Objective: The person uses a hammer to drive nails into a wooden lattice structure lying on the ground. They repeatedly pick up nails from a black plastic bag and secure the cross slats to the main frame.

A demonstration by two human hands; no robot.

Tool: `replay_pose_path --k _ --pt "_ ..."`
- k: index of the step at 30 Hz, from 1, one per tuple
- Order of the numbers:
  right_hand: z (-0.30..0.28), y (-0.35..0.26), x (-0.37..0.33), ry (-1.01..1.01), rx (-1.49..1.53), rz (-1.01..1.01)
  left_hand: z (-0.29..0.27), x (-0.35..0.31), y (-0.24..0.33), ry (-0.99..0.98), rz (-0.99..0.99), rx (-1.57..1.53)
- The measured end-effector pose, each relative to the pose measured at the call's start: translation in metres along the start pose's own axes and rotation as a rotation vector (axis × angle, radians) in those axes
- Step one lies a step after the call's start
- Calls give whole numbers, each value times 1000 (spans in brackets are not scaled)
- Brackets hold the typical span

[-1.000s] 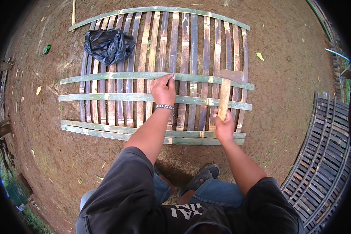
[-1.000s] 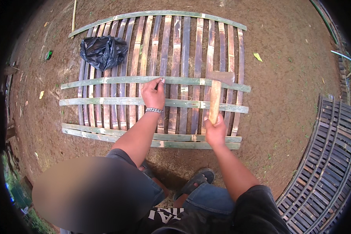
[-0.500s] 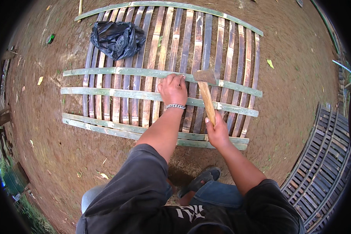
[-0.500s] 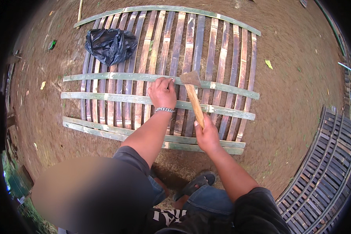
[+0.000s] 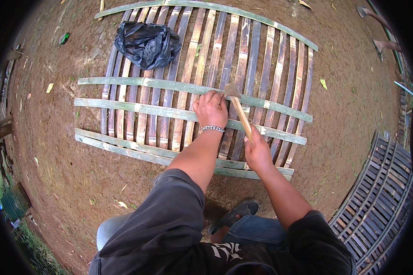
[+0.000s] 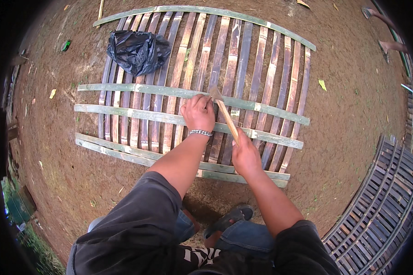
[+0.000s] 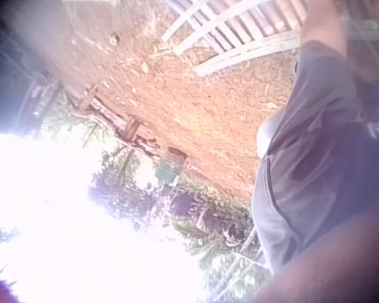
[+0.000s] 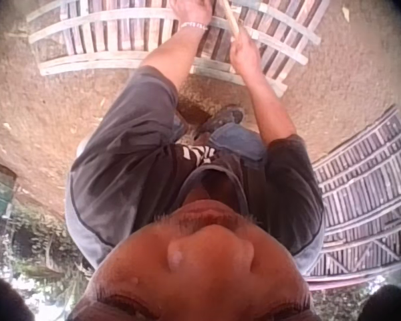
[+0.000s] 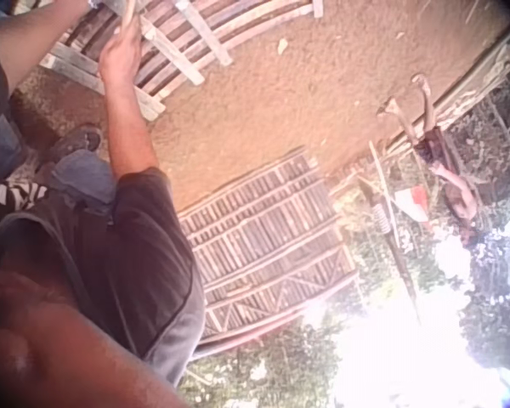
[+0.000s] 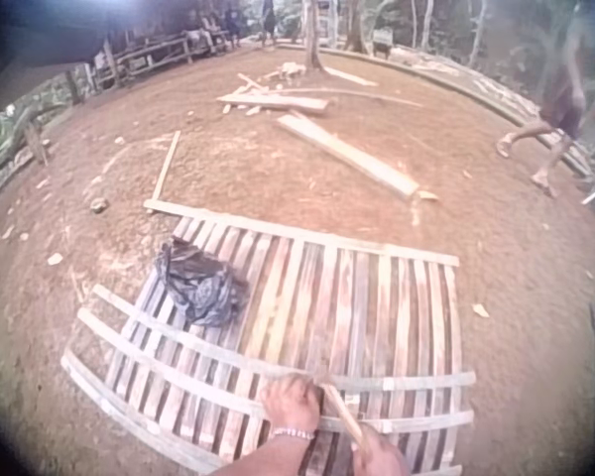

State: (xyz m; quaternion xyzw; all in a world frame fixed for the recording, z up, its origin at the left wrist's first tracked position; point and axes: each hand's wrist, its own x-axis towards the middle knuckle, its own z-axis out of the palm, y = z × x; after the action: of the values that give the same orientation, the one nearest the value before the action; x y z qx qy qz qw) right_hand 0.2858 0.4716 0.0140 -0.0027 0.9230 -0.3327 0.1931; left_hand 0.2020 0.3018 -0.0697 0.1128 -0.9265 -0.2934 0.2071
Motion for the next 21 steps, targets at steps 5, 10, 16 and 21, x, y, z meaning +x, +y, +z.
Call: replay_pose_path --k 5,10,16,21 --pt "4 2 -2 65 45 -33 2 0 1 -15 -18 -9" --pt "-5 -9 5 10 49 20 2 0 -1 -8 -1 17" --pt "-1 -7 7 -40 7 118 0 1 0 -28 -12 5" --pt "5 1 -2 71 72 19 0 -4 -2 -39 -16 -2"
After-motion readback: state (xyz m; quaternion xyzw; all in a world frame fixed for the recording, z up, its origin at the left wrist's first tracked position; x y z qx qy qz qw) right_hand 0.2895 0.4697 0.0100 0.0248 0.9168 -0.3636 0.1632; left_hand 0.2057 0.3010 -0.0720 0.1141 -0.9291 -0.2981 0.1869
